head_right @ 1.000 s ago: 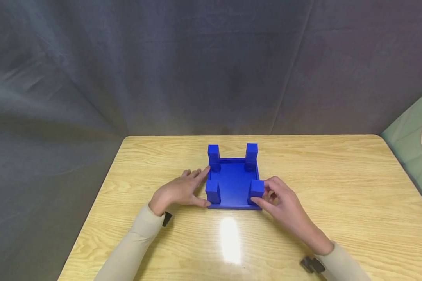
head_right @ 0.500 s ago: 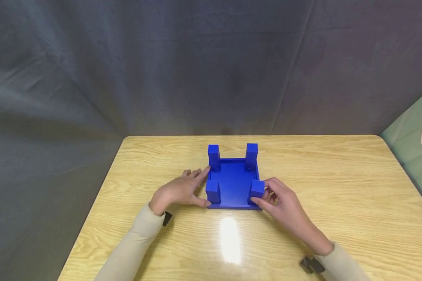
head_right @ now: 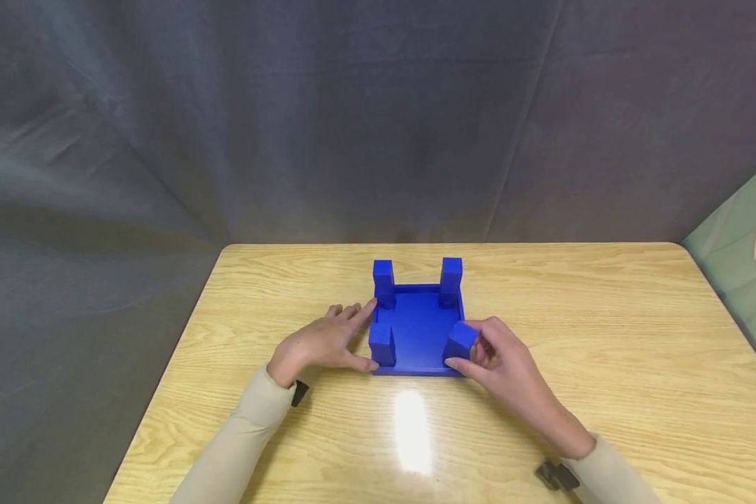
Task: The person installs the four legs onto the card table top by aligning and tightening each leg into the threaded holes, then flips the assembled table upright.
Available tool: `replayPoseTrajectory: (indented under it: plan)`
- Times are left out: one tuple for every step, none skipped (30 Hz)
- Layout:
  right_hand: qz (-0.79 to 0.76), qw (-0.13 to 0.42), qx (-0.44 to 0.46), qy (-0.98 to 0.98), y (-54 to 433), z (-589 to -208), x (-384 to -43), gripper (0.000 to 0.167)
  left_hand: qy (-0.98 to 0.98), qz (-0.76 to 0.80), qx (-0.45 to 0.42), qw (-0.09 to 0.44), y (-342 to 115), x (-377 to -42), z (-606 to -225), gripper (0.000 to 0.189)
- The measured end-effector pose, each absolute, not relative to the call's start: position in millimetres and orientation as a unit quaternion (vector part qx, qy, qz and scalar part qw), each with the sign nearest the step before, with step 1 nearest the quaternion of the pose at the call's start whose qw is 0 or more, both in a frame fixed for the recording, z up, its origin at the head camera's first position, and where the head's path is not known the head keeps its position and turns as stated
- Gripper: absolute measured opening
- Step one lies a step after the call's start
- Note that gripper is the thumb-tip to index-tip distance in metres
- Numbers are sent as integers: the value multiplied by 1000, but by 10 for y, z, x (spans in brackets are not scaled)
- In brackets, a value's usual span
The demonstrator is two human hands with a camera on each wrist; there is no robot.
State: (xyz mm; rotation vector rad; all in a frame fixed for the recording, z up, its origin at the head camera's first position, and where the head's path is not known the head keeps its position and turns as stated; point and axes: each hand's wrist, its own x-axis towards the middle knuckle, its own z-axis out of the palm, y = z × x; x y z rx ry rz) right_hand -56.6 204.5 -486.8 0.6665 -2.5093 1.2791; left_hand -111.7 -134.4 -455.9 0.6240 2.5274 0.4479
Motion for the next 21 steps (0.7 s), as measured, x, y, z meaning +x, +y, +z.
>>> replayPoseTrajectory:
  plan:
    - [439,121,229,-861,2045,-4869,-568,56,927,165,229,247,-1344,-1118,-4557,119]
    - [438,119,229,-861,2046,-4870,-570,54,927,165,229,247,-1345,-1118,-4555,119]
    - [438,117,229,-862,2048,-4871,-571,53,927,165,229,248,-1346,-1117,-4553,119]
    - [438,116,228,-862,2049,-4873,-572,53,927,165,229,248,-1347,-1116,-4551,119]
    - [439,115,227,-862,2050,-4875,-572,52,927,165,229,248,-1348,-1115,-4550,119]
    - [439,114,226,-862,2051,-4876,-571,51,926,165,230,248,-1349,-1115,-4549,119]
    - [440,114,225,-862,2050,-4878,-570,51,926,165,230,248,-1351,-1114,-4549,119]
    - [441,114,223,-862,2050,-4879,-568,51,926,165,230,248,-1352,-1113,-4551,119]
    - [442,114,222,-862,2049,-4879,-566,50,927,165,231,247,-1353,-1113,-4552,119]
    - [443,114,221,-861,2048,-4880,-565,50,927,165,231,247,-1355,-1113,-4554,119]
    - [444,114,219,-861,2047,-4881,-564,50,927,165,231,247,-1356,-1114,-4557,119]
    - [444,115,217,-861,2047,-4883,-564,50,927,165,231,246,-1356,-1114,-4558,119]
    - [445,117,216,-861,2046,-4883,-563,51,927,165,231,246,-1356,-1114,-4560,119]
    - [444,118,213,-862,2047,-4884,-563,50,926,166,231,246,-1356,-1114,-4562,119]
    - [442,120,209,-864,2047,-4886,-565,49,926,166,231,247,-1356,-1114,-4562,119]
    - [440,122,206,-866,2048,-4887,-566,48,926,166,232,247,-1355,-1114,-4562,119]
    - [438,123,201,-868,2050,-4890,-566,47,926,166,232,247,-1354,-1115,-4562,119]
    - [435,125,196,-870,2052,-4891,-566,46,926,166,231,247,-1354,-1115,-4561,119]
    - [433,126,192,-871,2054,-4892,-566,45,926,166,232,247,-1353,-1116,-4561,119]
    - [432,125,188,-873,2056,-4895,-567,43,926,166,231,247,-1353,-1116,-4560,119]
    - [434,124,186,-873,2057,-4897,-566,43,927,164,231,247,-1352,-1116,-4560,119]
